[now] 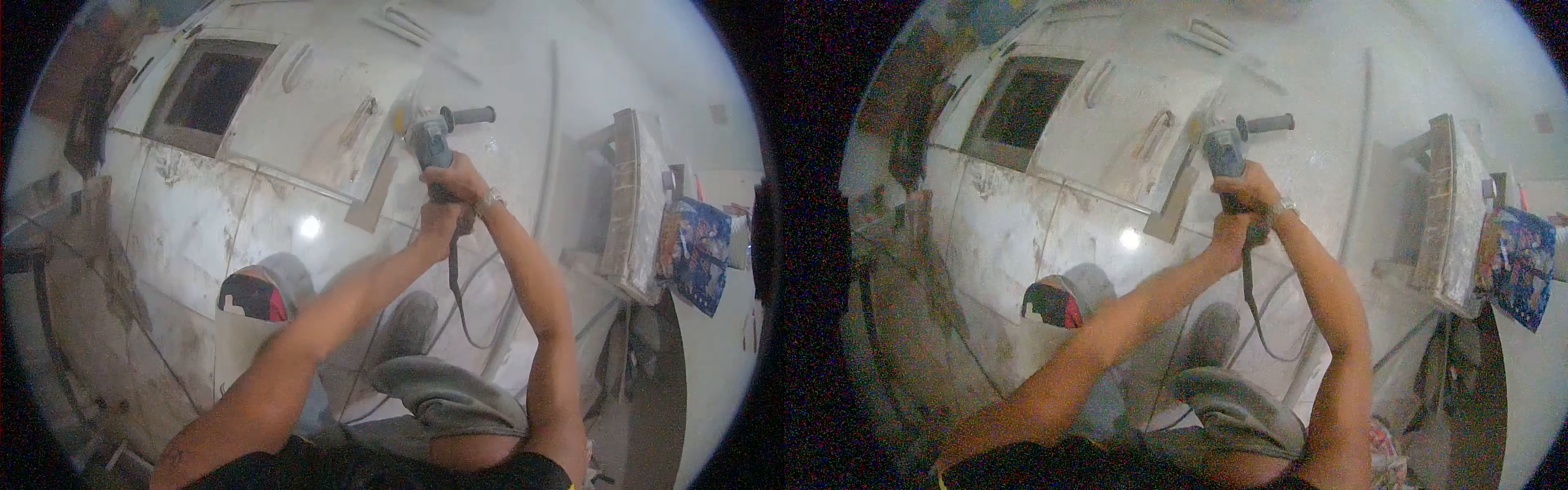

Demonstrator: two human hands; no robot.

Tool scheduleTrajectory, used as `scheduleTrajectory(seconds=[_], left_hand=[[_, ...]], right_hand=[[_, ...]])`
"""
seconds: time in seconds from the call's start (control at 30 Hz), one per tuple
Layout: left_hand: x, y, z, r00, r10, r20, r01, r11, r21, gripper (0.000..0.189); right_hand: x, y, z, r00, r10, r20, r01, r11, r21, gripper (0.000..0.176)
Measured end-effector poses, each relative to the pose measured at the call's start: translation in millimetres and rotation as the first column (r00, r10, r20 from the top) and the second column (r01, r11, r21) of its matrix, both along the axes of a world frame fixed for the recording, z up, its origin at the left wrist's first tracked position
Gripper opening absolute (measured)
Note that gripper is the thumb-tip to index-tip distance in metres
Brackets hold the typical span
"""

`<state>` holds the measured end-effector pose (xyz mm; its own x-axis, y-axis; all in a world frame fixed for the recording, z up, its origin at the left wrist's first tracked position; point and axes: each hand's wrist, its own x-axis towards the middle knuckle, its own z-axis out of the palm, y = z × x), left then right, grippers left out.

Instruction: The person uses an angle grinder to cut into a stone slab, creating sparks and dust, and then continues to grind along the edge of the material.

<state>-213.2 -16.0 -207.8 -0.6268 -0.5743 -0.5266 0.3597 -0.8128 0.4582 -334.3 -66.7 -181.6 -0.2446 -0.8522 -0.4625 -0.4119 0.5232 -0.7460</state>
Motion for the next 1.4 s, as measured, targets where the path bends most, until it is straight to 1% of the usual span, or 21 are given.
scheduleTrajectory(seconds=[0.07,0.1,0.17,0.2,0.27,0.37,0.4,0.47,0.5,0.53,0.57,0.6,0.67,0.7,0.73,0.77,0.9,1.1,1.17,1.27,1.4], left_hand=[[4.4,16.8,-12.1,0.995,-0.082,0.064,0.085,0.995,-0.059,0.023],[8.7,27.1,-8.5,0.995,-0.08,0.062,0.083,0.995,-0.061,0.023],[16.8,48.6,0.3,0.993,0.085,0.078,-0.081,0.995,-0.057,0.028],[17.3,56.1,-1.9,0.993,0.085,0.076,-0.081,0.995,-0.056,0.028],[15.1,65.6,-7.8,0.989,0.098,0.107,-0.094,0.995,-0.046,0.029],[13.7,54.6,11.6,0.974,0.224,0.034,-0.224,0.974,0.014,0.027],[12.2,48.3,4.4,0.975,0.219,0.038,-0.22,0.975,0.017,0.027],[3.9,30.3,-20.4,0.994,-0.047,0.103,0.06,0.99,-0.125,0.023],[-1.2,25.0,-24.3,0.994,-0.047,0.103,0.06,0.99,-0.13,0.023],[-6.9,20.4,-27.1,0.994,-0.025,0.107,0.049,0.973,-0.226,0.02],[-11.8,15.0,-30.7,0.994,-0.001,0.111,0.036,0.946,-0.321,0.017],[-21.3,11.0,-46.2,0.993,0.001,0.115,0.036,0.945,-0.325,0.017],[-40.5,5.2,-77.4,0.987,0.135,0.092,-0.059,0.821,-0.567,0.014],[-38.7,-3.0,-59.1,0.987,0.132,0.094,-0.056,0.82,-0.569,0.014],[-31.7,-13.4,-24.0,0.993,0.064,0.1,-0.033,0.956,-0.29,0.013],[-27.7,-21.1,-4.2,0.996,-0.002,0.085,0.001,1.0,0.016,0.014],[-31.5,-34.7,-3.6,0.999,-0.029,0.021,0.03,0.999,-0.036,0.014],[-38.4,-55.0,-9.1,0.999,-0.047,-0.012,0.047,0.998,-0.029,0.014],[-40.5,-65.7,-18.6,0.987,-0.056,-0.154,0.047,0.997,-0.058,0.014],[-40.2,-75.7,-4.3,0.993,-0.108,-0.049,0.108,0.994,-0.012,0.013],[-28.8,-49.6,-13.1,0.991,-0.048,-0.122,0.046,0.999,-0.017,0.011]], right_hand=[[11.0,16.6,-4.1,0.99,-0.005,0.144,0.006,1.0,-0.008,0.041],[16.9,24.4,-0.7,0.99,-0.003,0.142,0.004,1.0,-0.01,0.041],[28.4,38.4,10.6,0.988,0.046,0.146,-0.05,0.999,0.019,0.041],[32.2,42.9,14.7,0.989,0.046,0.144,-0.05,0.999,0.019,0.041],[37.1,47.9,22.3,0.99,0.14,0.002,-0.14,0.99,0.034,0.049],[29.1,38.6,20.0,0.992,0.114,0.054,-0.116,0.993,0.028,0.047],[24.1,32.5,15.7,0.993,0.104,0.062,-0.106,0.993,0.042,0.046],[15.1,21.7,8.0,0.993,0.082,0.08,-0.084,0.996,0.026,0.044],[10.9,15.4,8.8,0.993,0.064,0.096,-0.065,0.998,0.009,0.042],[6.2,8.8,10.3,0.993,0.067,0.095,-0.068,0.998,0.003,0.042],[2.7,2.1,10.9,0.997,0.077,0.028,-0.078,0.997,0.012,0.043],[-0.8,-4.0,11.6,0.996,0.085,-0.037,-0.084,0.996,0.023,0.045],[-9.5,-11.9,0.6,0.999,0.049,-0.007,-0.049,0.999,-0.005,0.045],[-13.8,-15.6,-3.2,1.0,0.014,0.021,-0.014,0.999,-0.029,0.046],[-16.6,-19.0,-2.5,1.0,0.012,0.023,-0.011,1.0,-0.029,0.046],[-18.4,-22.4,-0.6,0.999,0.015,0.037,-0.014,1.0,-0.025,0.047],[-20.3,-33.2,20.3,0.999,0.04,-0.01,-0.04,0.999,0.012,0.045],[-43.2,-52.5,-14.4,0.999,-0.009,-0.046,0.009,1.0,0.004,0.048],[-34.1,-55.4,14.1,0.999,-0.032,-0.044,0.033,0.999,0.012,0.049],[-33.3,-58.6,11.4,0.997,-0.045,-0.069,0.046,0.999,0.015,0.052],[-14.9,-39.5,20.0,0.995,-0.024,-0.094,0.023,1.0,-0.01,0.049]])
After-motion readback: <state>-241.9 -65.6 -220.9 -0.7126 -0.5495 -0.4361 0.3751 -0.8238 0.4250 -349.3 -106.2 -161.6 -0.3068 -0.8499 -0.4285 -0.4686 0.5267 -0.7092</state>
